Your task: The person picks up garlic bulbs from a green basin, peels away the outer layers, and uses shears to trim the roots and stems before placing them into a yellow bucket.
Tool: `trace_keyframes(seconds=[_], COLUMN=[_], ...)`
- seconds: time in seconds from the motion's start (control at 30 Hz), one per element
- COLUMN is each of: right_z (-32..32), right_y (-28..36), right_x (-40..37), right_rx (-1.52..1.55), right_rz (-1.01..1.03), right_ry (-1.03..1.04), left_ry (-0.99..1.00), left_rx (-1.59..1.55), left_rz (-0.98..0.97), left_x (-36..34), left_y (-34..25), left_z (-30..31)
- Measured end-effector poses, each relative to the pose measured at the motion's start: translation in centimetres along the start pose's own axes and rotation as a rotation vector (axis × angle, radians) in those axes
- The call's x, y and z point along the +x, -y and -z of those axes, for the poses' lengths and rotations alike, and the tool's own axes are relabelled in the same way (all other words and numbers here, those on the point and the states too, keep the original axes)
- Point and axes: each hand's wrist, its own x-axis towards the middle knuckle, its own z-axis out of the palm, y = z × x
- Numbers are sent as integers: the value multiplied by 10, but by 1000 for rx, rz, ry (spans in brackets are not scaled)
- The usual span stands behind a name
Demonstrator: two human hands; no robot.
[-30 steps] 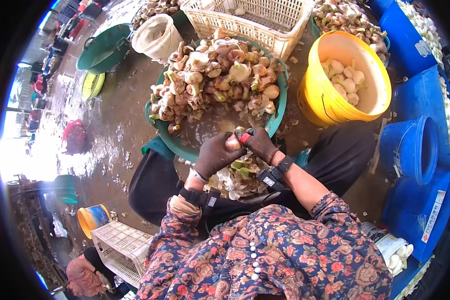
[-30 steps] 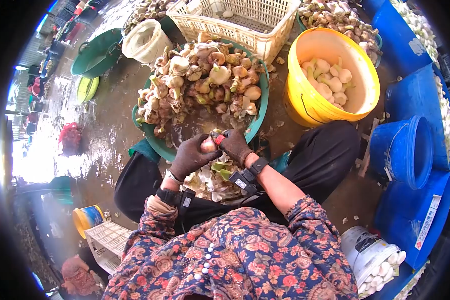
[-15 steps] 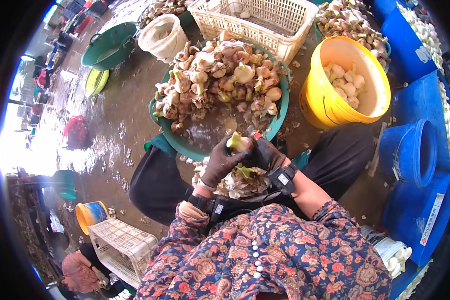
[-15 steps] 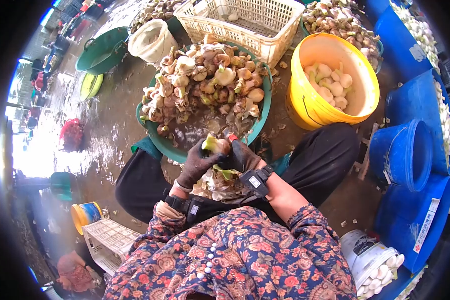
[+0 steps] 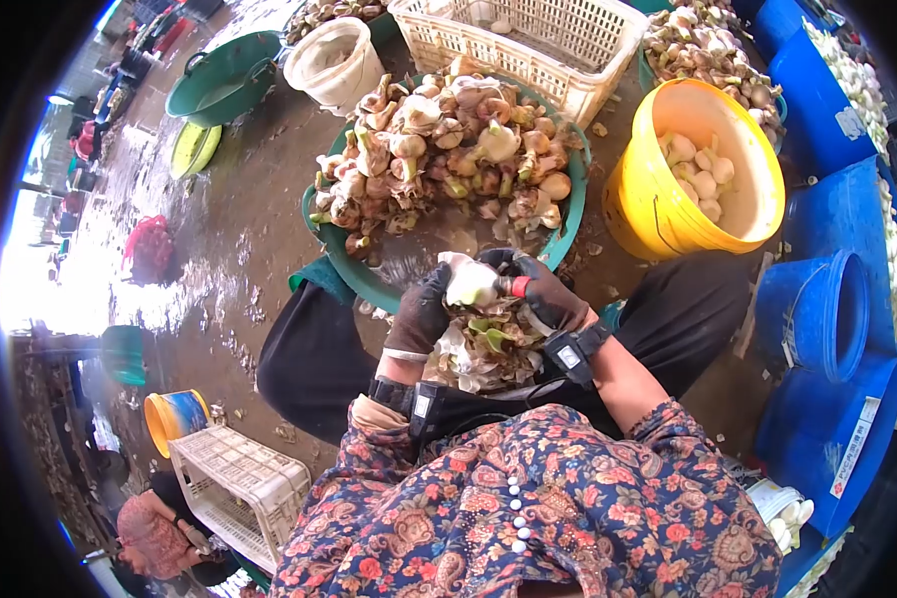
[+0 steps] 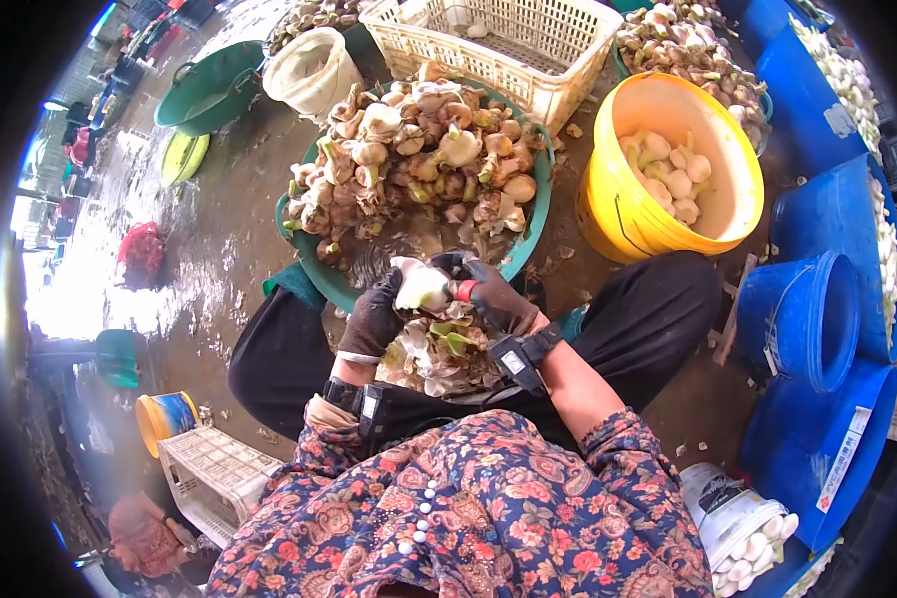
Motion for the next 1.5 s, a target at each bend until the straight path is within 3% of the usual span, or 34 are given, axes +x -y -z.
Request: trace_keyframes(seconds=[0.03,0.07,0.13,0.17,0.2,0.27,0.3,0.33,0.4,0.47,0.53,0.57,0.67,0.73,0.77,0.83,0.87,0.9,0.93,0.97,1.0,1.03,1.13,1.27,1.33,1.37,1.4,1.47,1.5], right_z=[-1,-8,-24,-26,-27,-28,-28,-23,-13,18,44,21,78,62,48,33,69,48,48,47,48,55,45,11,3,5,7,7,2], right_y=[-4,4,21,16,12,3,-4,-9,-5,-47,-72,-18,-64,-38,-14,36,27,67,90,101,107,93,51,12,-1,-15,-28,-52,-55], right_x=[-5,-8,-10,-10,-10,-7,-2,-1,2,10,17,-1,-3,-2,1,13,5,0,0,0,2,6,13,11,16,20,26,34,38], right_rx=[32,32,-1285,-1260,-1262,-955,-721,-721,202,174,538,553,484,453,423,806,1072,1188,1093,1047,995,987,629,361,275,228,230,-76,-268], right_rz=[16,15,524,505,507,280,237,237,-169,-124,-153,-252,-317,-266,-218,-34,46,288,354,285,220,220,-158,-373,-429,-425,-427,-343,-149], right_ry=[-51,-49,-125,-56,-59,-184,-367,-367,-601,-613,-692,-572,-445,-526,-595,-727,-262,-114,-18,-10,-3,-4,-300,-361,-348,-331,-332,-321,-341], left_ry=[3,2,159,190,191,-36,-105,-105,-48,42,242,281,378,439,543,640,540,213,77,-66,-161,-144,-124,40,66,116,119,341,374], left_rx=[177,178,279,85,85,-684,-888,-888,-745,-818,-837,-847,-1181,-1079,-712,16,443,429,533,516,758,759,874,946,811,746,747,-100,-232], left_rz=[-122,-121,-91,43,38,439,529,529,423,433,327,322,240,223,227,177,212,230,380,439,598,700,712,742,662,672,674,701,714], left_x=[-1,-1,0,0,0,2,2,-1,-6,-14,-18,-19,-25,-20,-13,3,7,9,22,33,45,55,64,78,82,79,76,68,67], left_y=[16,19,22,14,16,23,24,24,5,0,-18,-29,-29,-26,-29,-20,8,46,65,79,94,109,167,192,164,196,186,157,124], left_z=[2,8,14,12,6,-6,-6,-4,9,20,32,39,57,62,58,59,57,54,61,69,73,81,90,94,94,92,87,63,49])
